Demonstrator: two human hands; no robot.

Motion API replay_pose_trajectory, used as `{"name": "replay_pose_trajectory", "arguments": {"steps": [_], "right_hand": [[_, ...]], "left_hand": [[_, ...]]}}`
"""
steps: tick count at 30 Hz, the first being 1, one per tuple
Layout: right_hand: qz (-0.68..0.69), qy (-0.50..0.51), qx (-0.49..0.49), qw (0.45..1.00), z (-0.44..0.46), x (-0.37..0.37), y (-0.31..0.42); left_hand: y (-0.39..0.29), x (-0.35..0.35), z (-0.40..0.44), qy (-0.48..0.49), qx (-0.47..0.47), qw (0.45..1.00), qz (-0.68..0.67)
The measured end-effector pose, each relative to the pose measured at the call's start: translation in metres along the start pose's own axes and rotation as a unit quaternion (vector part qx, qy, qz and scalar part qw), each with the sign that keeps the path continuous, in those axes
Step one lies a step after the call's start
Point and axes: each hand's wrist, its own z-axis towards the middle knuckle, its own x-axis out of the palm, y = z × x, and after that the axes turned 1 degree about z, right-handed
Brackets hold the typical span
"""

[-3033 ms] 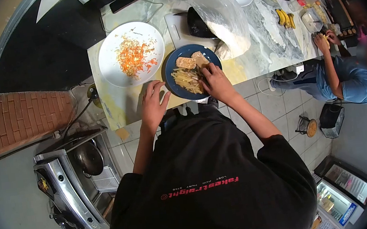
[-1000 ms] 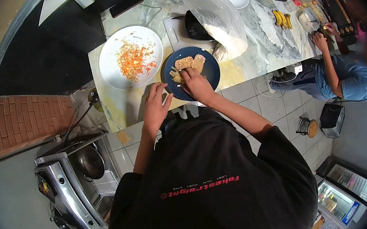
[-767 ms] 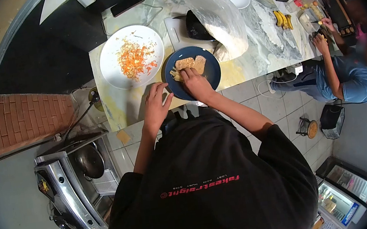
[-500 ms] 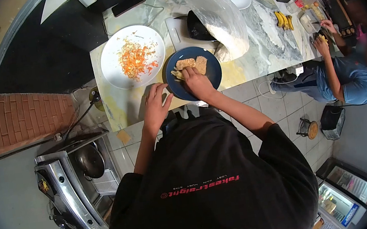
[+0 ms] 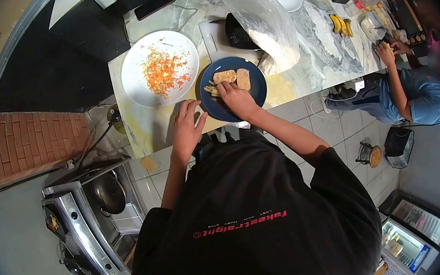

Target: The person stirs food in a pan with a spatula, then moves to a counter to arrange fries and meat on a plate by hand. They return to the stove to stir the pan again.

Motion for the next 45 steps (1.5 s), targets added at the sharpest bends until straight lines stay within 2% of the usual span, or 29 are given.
{"name": "replay_pose_trajectory", "arguments": {"steps": [2,4,8,11,13,14,16,18,20,22,25,26,28,30,32,36,39,41,45], "right_hand": [[0.008,0.008,-0.009,1.0,0.001,-0.004,-0.004],[0.097,0.034,-0.001,0.995,0.003,-0.006,-0.011],[0.184,0.069,-0.002,0.98,0.005,-0.017,-0.023],[0.265,0.063,0.01,0.962,0.007,-0.018,-0.032],[0.335,-0.005,-0.015,0.942,0.01,-0.015,-0.038],[0.335,-0.006,-0.015,0.942,0.011,-0.018,-0.04],[0.371,0.024,0.07,0.926,0.011,-0.025,-0.043],[0.381,0.008,0.066,0.922,0.013,-0.033,-0.048],[0.452,0.055,0.151,0.877,0.012,-0.038,-0.051],[0.454,0.045,0.162,0.875,0.012,-0.031,-0.059],[0.6,0.021,0.171,0.781,0.011,-0.022,-0.066],[0.601,0.018,0.172,0.78,0.01,-0.025,-0.066],[0.706,0.078,0.232,0.664,0.008,-0.037,-0.063],[0.717,0.06,0.241,0.652,0.008,-0.04,-0.058],[0.721,0.063,0.233,0.649,0.007,-0.037,-0.057],[0.742,0.086,0.219,0.628,0.004,-0.029,-0.056],[0.744,0.09,0.212,0.627,0.004,-0.029,-0.055],[0.754,0.091,0.218,0.613,0.006,-0.031,-0.055],[0.777,0.064,0.224,0.585,0.007,-0.024,-0.054]], "left_hand": [[0.001,-0.001,0.0,0.001,-0.003,1.0,0.0],[0.002,-0.002,0.0,0.002,-0.007,1.0,0.001],[0.002,-0.003,-0.002,-0.01,-0.008,1.0,0.015],[0.0,-0.004,-0.001,-0.016,-0.006,1.0,0.014],[-0.003,-0.005,0.002,-0.02,-0.002,1.0,0.013],[-0.007,-0.007,0.006,-0.022,0.001,1.0,0.0],[-0.016,-0.01,0.013,-0.024,0.005,1.0,-0.012],[-0.026,-0.011,0.023,-0.035,0.014,0.998,-0.044],[-0.036,-0.01,0.036,-0.026,0.013,0.997,-0.077],[-0.042,-0.006,0.047,-0.015,0.013,0.994,-0.111],[-0.052,0.003,0.058,0.029,0.013,0.989,-0.142],[-0.05,0.011,0.06,0.031,0.016,0.989,-0.141],[-0.042,0.029,0.061,0.08,-0.031,0.976,-0.2],[-0.047,0.034,0.063,0.083,-0.038,0.979,-0.182],[-0.048,0.04,0.067,0.014,-0.06,0.974,-0.217],[-0.036,0.046,0.089,-0.001,-0.047,0.958,-0.282],[-0.026,0.053,0.1,0.042,-0.051,0.96,-0.274],[-0.022,0.056,0.102,0.086,-0.118,0.944,-0.295],[-0.02,0.057,0.092,0.083,-0.116,0.954,-0.264]]}}
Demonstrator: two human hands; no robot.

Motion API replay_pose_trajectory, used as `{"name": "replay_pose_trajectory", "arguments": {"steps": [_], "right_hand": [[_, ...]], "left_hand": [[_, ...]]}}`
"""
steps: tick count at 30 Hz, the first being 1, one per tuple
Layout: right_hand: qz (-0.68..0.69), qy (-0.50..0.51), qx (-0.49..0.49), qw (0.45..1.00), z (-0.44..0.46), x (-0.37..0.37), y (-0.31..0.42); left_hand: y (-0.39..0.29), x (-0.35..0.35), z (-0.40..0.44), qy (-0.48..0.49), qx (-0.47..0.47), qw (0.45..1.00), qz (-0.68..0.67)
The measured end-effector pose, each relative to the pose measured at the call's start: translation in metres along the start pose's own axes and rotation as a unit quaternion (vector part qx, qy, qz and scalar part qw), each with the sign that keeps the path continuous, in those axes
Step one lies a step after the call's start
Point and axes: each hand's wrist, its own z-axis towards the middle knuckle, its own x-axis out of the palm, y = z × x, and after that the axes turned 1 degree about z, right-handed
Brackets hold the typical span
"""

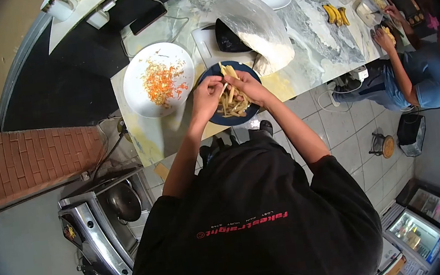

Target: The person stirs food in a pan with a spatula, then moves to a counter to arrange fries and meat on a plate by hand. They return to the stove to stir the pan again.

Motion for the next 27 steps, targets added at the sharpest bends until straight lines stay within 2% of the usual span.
{"name": "replay_pose_trajectory", "arguments": {"steps": [3,10,12,15,18,20,27], "right_hand": [[0.004,-0.011,-0.002,1.0,-0.001,0.002,-0.003],[0.047,-0.032,0.003,0.998,0.003,0.009,-0.011],[0.085,-0.086,0.006,0.993,0.002,0.016,-0.01],[0.121,-0.096,-0.006,0.988,0.006,0.017,-0.014],[0.146,-0.075,0.002,0.986,0.006,0.014,-0.014],[0.158,-0.063,-0.001,0.985,0.006,0.013,-0.012],[0.138,0.0,0.003,0.99,0.001,0.014,0.0]], "left_hand": [[0.003,-0.001,-0.005,0.018,-0.003,1.0,0.003],[0.001,0.008,-0.01,0.026,0.018,0.995,-0.094],[-0.003,0.009,-0.012,0.027,0.023,0.994,-0.101],[-0.013,0.005,-0.015,0.042,0.021,0.995,-0.093],[-0.024,-0.001,-0.015,0.037,0.011,0.999,-0.033],[-0.028,-0.005,-0.01,-0.025,0.055,0.997,0.057],[-0.023,-0.015,0.029,0.001,0.098,0.995,0.033]]}}
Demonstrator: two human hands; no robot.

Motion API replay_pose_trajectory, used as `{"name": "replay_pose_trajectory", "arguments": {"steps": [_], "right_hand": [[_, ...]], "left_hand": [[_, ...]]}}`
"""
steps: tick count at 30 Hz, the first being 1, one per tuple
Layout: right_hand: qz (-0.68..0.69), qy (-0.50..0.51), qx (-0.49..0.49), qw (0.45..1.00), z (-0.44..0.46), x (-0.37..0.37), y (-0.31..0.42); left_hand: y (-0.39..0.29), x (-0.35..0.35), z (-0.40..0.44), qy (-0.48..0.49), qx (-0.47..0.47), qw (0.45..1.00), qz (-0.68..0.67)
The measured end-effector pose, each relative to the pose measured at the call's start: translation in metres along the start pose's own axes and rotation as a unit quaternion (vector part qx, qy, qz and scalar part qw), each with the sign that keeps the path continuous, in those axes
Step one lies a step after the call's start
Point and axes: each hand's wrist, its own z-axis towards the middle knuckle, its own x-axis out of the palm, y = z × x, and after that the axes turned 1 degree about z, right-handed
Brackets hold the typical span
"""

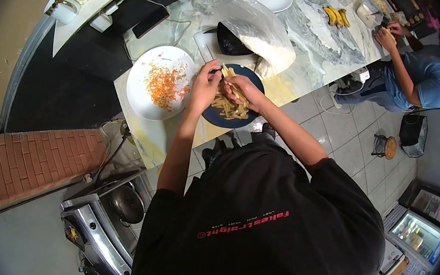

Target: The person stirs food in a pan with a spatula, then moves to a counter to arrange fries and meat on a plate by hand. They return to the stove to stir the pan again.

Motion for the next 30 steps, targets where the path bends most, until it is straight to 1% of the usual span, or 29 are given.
{"name": "replay_pose_trajectory", "arguments": {"steps": [1,3,4,6,10,13,15,16,18,19,21,22,24,28,30], "right_hand": [[0.0,0.0,-0.001,1.0,-0.001,0.002,0.002],[-0.01,0.009,0.005,1.0,-0.003,0.006,0.004],[-0.009,0.008,0.004,1.0,-0.003,0.005,0.005],[-0.015,0.017,0.0,1.0,-0.002,0.004,0.005],[-0.022,0.016,-0.005,1.0,-0.003,0.005,0.008],[-0.043,0.019,0.002,0.999,-0.005,0.006,0.01],[-0.042,0.022,0.007,0.999,-0.003,0.004,0.009],[-0.039,0.024,0.013,0.999,-0.002,0.003,0.008],[-0.035,0.025,0.008,0.999,-0.001,0.004,0.008],[-0.03,0.027,0.005,0.999,-0.001,0.005,0.007],[-0.04,0.028,0.005,0.999,0.003,0.002,0.005],[-0.05,0.028,0.008,0.998,0.003,0.001,0.002],[-0.051,0.03,0.011,0.998,0.002,0.003,0.003],[-0.046,0.029,0.014,0.998,0.004,0.0,0.001],[-0.035,0.029,0.021,0.999,0.0,0.006,0.01]], "left_hand": [[0.003,-0.001,0.006,0.0,0.001,1.0,0.0],[0.009,-0.001,0.015,0.04,-0.024,0.999,-0.021],[0.012,0.0,0.016,0.042,-0.023,0.999,-0.021],[0.013,0.002,0.015,0.011,0.001,0.999,-0.048],[0.005,0.0,0.013,0.022,-0.016,0.999,-0.045],[-0.002,-0.002,0.013,0.036,-0.021,0.998,-0.041],[-0.001,-0.002,0.015,0.029,0.02,0.999,0.016],[0.001,-0.003,0.014,0.029,0.02,0.999,0.017],[0.002,-0.003,0.013,0.054,-0.027,0.998,-0.004],[0.004,-0.004,0.011,0.055,-0.028,0.998,-0.004],[0.005,-0.006,0.008,0.064,0.016,0.998,0.007],[0.006,-0.007,0.007,0.065,0.014,0.998,0.007],[0.0,-0.011,0.006,0.09,0.056,0.984,0.14],[-0.011,-0.012,0.001,0.064,0.058,0.992,0.092],[-0.028,-0.012,-0.006,0.002,0.031,0.997,0.068]]}}
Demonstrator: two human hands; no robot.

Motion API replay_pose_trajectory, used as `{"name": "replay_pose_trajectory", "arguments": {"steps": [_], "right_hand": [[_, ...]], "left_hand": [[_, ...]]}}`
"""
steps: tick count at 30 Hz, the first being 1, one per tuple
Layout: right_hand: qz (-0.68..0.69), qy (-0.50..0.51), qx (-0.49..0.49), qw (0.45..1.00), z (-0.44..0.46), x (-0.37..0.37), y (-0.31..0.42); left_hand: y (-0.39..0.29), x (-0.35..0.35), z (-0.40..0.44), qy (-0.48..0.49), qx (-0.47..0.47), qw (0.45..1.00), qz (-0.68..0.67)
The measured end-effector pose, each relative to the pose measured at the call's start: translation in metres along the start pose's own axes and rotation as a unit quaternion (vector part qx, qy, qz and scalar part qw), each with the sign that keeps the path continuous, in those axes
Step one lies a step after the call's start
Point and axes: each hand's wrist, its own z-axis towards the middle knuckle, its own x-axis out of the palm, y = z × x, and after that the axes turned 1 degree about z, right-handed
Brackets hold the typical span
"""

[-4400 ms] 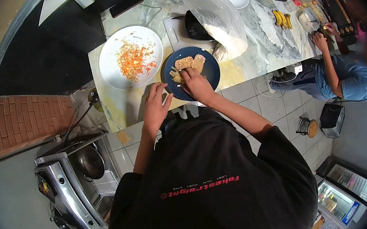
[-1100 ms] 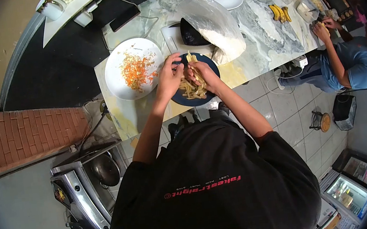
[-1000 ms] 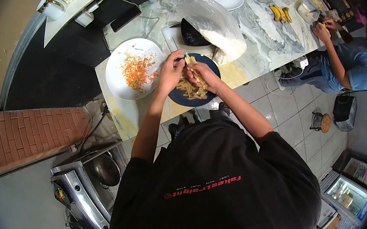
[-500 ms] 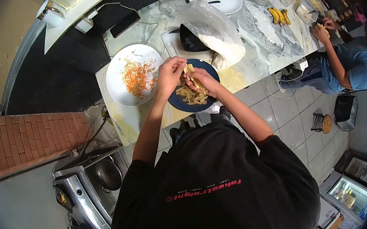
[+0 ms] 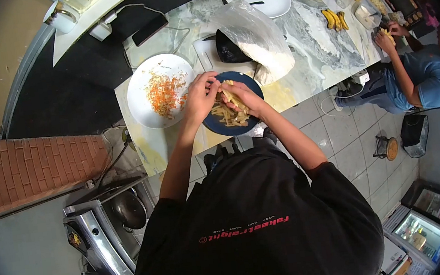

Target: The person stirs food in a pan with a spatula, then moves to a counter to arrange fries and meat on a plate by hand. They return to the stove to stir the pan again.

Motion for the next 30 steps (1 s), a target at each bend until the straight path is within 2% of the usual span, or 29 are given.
{"name": "replay_pose_trajectory", "arguments": {"steps": [2,6,8,10,12,14,19,25,27,30], "right_hand": [[0.012,-0.002,0.007,1.0,-0.001,0.0,0.003],[0.136,-0.026,-0.027,0.99,0.003,-0.006,-0.007],[0.182,-0.029,-0.047,0.982,0.007,-0.009,-0.012],[0.22,-0.033,-0.049,0.974,0.011,-0.009,-0.017],[0.257,-0.035,-0.051,0.964,0.014,-0.008,-0.018],[0.288,-0.036,-0.057,0.955,0.016,-0.006,-0.02],[0.3,-0.045,-0.059,0.951,0.02,0.0,-0.019],[0.276,-0.038,-0.089,0.956,0.014,0.004,-0.02],[0.274,-0.034,-0.102,0.956,0.012,0.005,-0.016],[0.254,-0.034,-0.11,0.96,0.008,0.009,-0.012]], "left_hand": [[0.009,0.001,-0.008,-0.029,-0.007,1.0,0.008],[0.009,0.015,-0.04,-0.08,-0.046,0.995,0.045],[0.011,0.023,-0.053,-0.055,-0.08,0.995,0.026],[0.007,0.031,-0.06,0.009,-0.171,0.981,-0.096],[0.009,0.034,-0.062,0.018,-0.173,0.979,-0.103],[0.01,0.034,-0.063,0.075,-0.186,0.974,-0.106],[0.031,0.037,-0.066,0.06,-0.15,0.976,-0.146],[0.022,0.041,-0.07,0.04,-0.158,0.967,-0.197],[0.018,0.045,-0.071,0.015,-0.115,0.971,-0.21],[0.016,0.048,-0.072,-0.003,-0.122,0.972,-0.201]]}}
